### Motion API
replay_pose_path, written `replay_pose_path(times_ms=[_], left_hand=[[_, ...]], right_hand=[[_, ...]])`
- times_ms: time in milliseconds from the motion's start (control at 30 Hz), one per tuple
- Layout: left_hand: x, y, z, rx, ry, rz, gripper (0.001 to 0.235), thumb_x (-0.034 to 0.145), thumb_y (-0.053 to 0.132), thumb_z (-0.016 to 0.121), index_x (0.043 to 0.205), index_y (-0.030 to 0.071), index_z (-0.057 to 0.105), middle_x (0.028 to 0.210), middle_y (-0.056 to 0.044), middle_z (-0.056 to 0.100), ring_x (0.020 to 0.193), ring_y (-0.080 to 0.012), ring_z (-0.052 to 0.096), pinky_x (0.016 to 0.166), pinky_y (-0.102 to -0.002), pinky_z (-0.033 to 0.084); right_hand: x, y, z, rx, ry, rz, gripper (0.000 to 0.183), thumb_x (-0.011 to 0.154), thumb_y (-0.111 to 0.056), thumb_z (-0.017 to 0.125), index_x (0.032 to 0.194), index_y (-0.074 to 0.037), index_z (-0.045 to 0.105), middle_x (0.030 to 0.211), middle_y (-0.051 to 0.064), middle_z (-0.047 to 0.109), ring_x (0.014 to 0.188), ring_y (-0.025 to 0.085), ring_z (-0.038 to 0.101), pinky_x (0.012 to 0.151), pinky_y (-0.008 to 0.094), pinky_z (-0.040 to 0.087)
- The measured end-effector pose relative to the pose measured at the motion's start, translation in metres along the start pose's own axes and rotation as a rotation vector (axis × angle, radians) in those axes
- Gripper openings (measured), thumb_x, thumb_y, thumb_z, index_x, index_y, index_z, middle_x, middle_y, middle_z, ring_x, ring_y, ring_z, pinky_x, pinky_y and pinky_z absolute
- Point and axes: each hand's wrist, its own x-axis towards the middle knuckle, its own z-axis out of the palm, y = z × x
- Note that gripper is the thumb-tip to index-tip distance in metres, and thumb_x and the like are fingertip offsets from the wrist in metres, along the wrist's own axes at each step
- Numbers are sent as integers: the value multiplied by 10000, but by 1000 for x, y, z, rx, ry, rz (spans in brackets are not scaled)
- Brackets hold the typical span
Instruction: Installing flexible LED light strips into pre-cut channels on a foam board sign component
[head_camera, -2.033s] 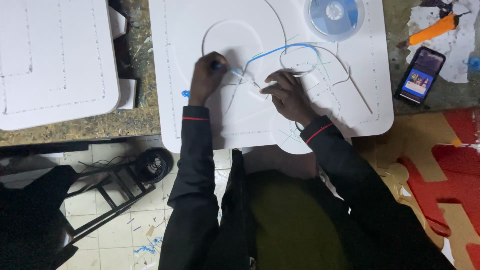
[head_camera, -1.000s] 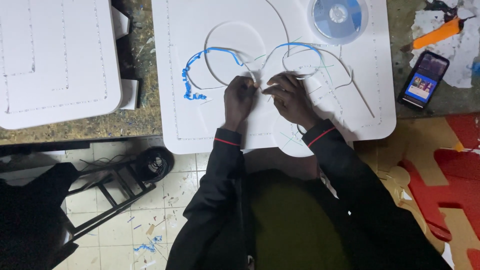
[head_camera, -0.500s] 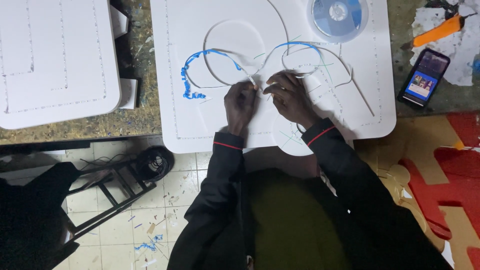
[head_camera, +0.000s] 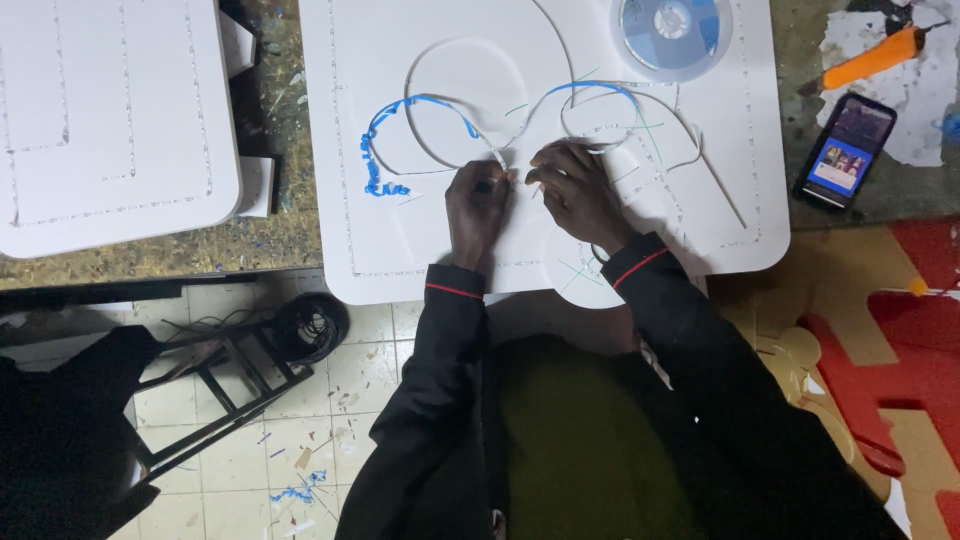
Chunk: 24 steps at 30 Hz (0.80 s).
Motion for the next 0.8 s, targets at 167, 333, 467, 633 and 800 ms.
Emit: replay_pose_path(times_ms=[167, 333, 467, 633, 800], left_hand=[[0, -2, 0, 16, 1, -1, 152, 970, 189, 922, 960, 126, 784, 887, -142, 806, 899, -419, 790, 851, -482, 618], [-1, -6, 1, 42, 8, 32, 153, 979, 186, 917, 967, 126, 777, 882, -138, 798, 890, -415, 785, 844, -484, 625], [0, -11, 2, 73, -26, 46, 123, 1007, 193, 888, 1016, 144, 775, 1004, -115, 779, 932, -421, 764, 843, -500, 609], [2, -17, 1, 89, -47, 52, 125, 1010, 199, 875, 1041, 137, 770, 1107, -106, 723, 974, -435, 749, 855, -518, 607], [3, -16, 2, 60, -72, 33, 103, 1001, 132, 869, 1050, 118, 780, 1075, -136, 727, 928, -455, 749, 827, -519, 588]], right_hand=[[6, -11, -13, 3, -23, -21, 313, 971, -30, 708, 1196, -235, 781, 1364, 14, 705, 1396, 305, 630, 1047, 478, 477], [5, -13, -15, -13, -40, -7, 317, 968, -24, 702, 1190, -232, 790, 1359, 11, 704, 1393, 297, 631, 1040, 465, 475], [4, -13, -11, -117, -24, -53, 287, 938, -43, 709, 1153, -218, 781, 1356, 14, 682, 1371, 299, 627, 1014, 467, 469], [12, -29, -24, -197, -39, -67, 368, 913, -45, 710, 1221, -241, 759, 1341, 6, 648, 1333, 288, 617, 1008, 478, 470], [14, -30, -23, -235, -59, -83, 323, 897, -37, 700, 1163, -208, 765, 1338, 26, 649, 1344, 299, 619, 1002, 467, 453]])
